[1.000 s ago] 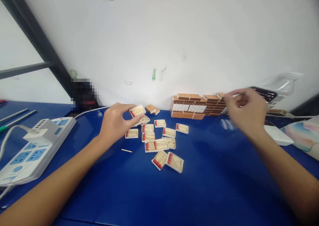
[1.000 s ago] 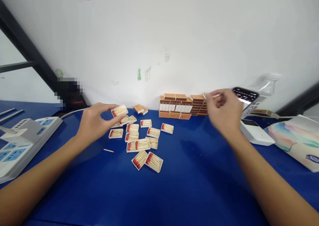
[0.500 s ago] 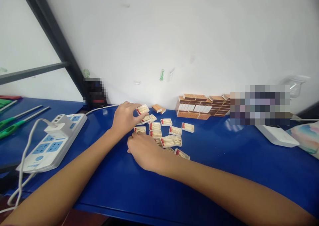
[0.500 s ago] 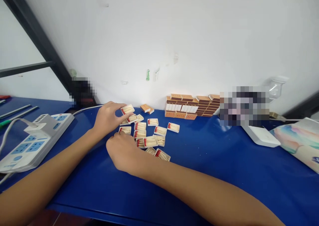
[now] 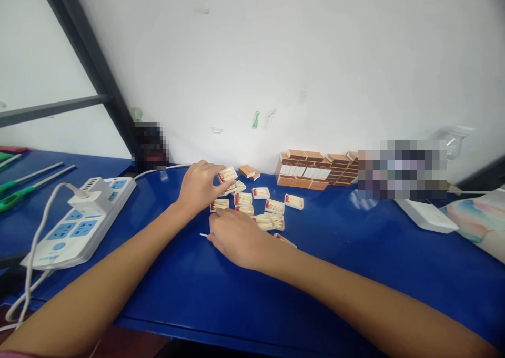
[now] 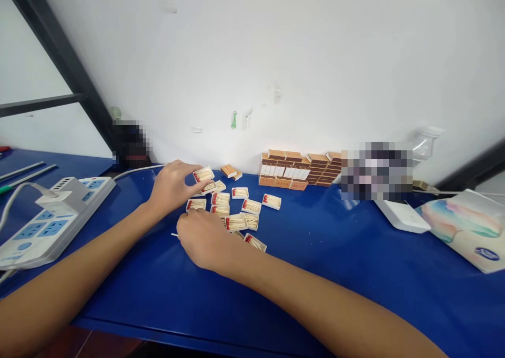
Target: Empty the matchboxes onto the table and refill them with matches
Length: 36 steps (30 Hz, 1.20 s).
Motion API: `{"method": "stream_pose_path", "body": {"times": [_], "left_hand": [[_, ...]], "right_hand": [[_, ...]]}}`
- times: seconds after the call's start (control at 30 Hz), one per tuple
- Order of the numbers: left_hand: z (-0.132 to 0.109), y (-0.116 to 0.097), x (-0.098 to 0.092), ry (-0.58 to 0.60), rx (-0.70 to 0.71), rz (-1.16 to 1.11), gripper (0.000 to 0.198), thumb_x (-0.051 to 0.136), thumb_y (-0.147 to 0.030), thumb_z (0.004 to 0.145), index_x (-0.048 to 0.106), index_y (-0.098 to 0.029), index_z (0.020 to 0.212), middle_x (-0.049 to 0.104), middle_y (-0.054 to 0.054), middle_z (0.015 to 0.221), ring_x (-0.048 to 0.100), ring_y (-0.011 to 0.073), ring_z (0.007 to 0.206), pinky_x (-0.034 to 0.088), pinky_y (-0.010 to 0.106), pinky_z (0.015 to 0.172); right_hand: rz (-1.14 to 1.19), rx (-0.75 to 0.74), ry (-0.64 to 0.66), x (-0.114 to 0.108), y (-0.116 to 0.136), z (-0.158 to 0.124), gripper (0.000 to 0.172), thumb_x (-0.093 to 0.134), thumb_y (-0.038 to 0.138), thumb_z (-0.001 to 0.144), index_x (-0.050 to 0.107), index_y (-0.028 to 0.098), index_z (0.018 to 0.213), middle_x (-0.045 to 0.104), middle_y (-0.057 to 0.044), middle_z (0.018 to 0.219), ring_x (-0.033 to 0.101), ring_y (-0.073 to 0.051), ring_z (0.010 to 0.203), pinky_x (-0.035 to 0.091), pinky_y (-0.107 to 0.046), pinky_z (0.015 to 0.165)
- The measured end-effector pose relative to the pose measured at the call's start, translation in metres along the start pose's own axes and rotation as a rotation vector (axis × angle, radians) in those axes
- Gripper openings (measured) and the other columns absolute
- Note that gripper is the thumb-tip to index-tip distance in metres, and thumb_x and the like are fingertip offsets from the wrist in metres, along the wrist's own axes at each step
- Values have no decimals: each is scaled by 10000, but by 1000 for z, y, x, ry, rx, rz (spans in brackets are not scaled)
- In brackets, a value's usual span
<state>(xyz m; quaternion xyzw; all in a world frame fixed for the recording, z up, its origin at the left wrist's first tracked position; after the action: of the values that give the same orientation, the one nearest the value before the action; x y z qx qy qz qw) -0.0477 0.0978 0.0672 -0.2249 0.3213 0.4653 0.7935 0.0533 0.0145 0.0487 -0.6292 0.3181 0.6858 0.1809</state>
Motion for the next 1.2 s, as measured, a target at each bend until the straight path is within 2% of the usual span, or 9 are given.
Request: {"method": "stream_pose_path", "body": {"times": [0.17, 0.3, 0.43, 0.53, 0.67, 0.77, 0.9, 1.03, 1.2], "left_hand": [[0, -7, -4, -14, 26, -27, 373, 746, -506, 917, 784, -181, 1095, 794, 104, 952, 693, 280, 899, 517, 401, 819], [-2, -13, -5, -27, 63, -25, 367, 725, -496, 941, 781, -170, 1099, 795, 109, 968, 693, 276, 897, 519, 407, 827], [-3, -16, -2, 10, 67, -43, 400, 720, -534, 939, 775, -177, 1109, 798, 97, 951, 689, 266, 870, 519, 406, 816], [-2, -17, -5, -3, 64, -45, 389, 716, -531, 942, 773, -182, 1103, 800, 92, 948, 693, 261, 873, 520, 399, 824], [0, -13, -13, -61, 26, -16, 358, 717, -504, 944, 776, -180, 1086, 806, 92, 968, 698, 275, 895, 517, 405, 819], [-1, -12, -12, -57, 19, -13, 353, 731, -492, 936, 779, -177, 1088, 806, 90, 967, 701, 277, 891, 520, 407, 811], [-4, -19, -8, -45, 36, -39, 374, 745, -503, 924, 781, -166, 1083, 799, 92, 934, 701, 270, 868, 527, 404, 799], [-8, -31, -7, -37, 73, -135, 355, 759, -492, 920, 773, -177, 1083, 803, 80, 968, 707, 252, 877, 537, 394, 808], [-11, -44, -5, -22, 131, -195, 366, 766, -499, 914, 765, -179, 1092, 808, 67, 999, 702, 239, 881, 537, 393, 812]], "right_hand": [[409, -8, -143, -39, -41, -30, 48, 661, 162, 902, 690, 195, 881, 718, -10, 845, 616, -144, 747, 438, -273, 696], [579, 141, -285, -63, -101, -65, 379, 630, 210, 910, 678, 242, 1284, 692, 0, 857, 573, -151, 714, 452, -279, 649], [609, 294, -437, -62, -136, -92, 237, 647, 341, 940, 783, 239, 1105, 704, -42, 880, 599, -178, 771, 462, -296, 649], [757, 362, -505, -50, -140, -98, 290, 729, 462, 895, 775, 222, 1051, 744, -59, 909, 640, -187, 763, 470, -293, 620], [905, 336, -420, -28, -133, -90, 307, 757, 514, 878, 755, 208, 902, 762, -60, 900, 661, -179, 786, 501, -298, 694], [837, 314, -356, -17, -133, -86, 298, 744, 511, 892, 775, 215, 866, 743, -42, 901, 590, -150, 740, 459, -286, 673], [740, 359, -370, -16, -140, -88, 331, 677, 531, 936, 789, 220, 920, 693, -18, 825, 435, -128, 623, 375, -286, 592], [564, 298, -356, -22, -135, -89, 253, 657, 453, 961, 790, 241, 995, 677, -33, 918, 443, -139, 649, 392, -305, 628], [414, 258, -292, -16, -130, -85, 196, 615, 393, 991, 737, 241, 968, 615, -22, 901, 491, -149, 702, 413, -317, 682]]}}
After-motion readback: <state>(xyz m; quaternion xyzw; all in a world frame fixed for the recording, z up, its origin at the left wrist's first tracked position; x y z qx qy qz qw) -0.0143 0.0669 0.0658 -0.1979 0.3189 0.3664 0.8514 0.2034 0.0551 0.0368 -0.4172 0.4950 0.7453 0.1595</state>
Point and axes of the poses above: each hand's wrist, its own z-axis towards the middle knuckle, its own x-axis out of the palm, y = z × x, the point moved 6 cm from there along z, towards the middle knuckle
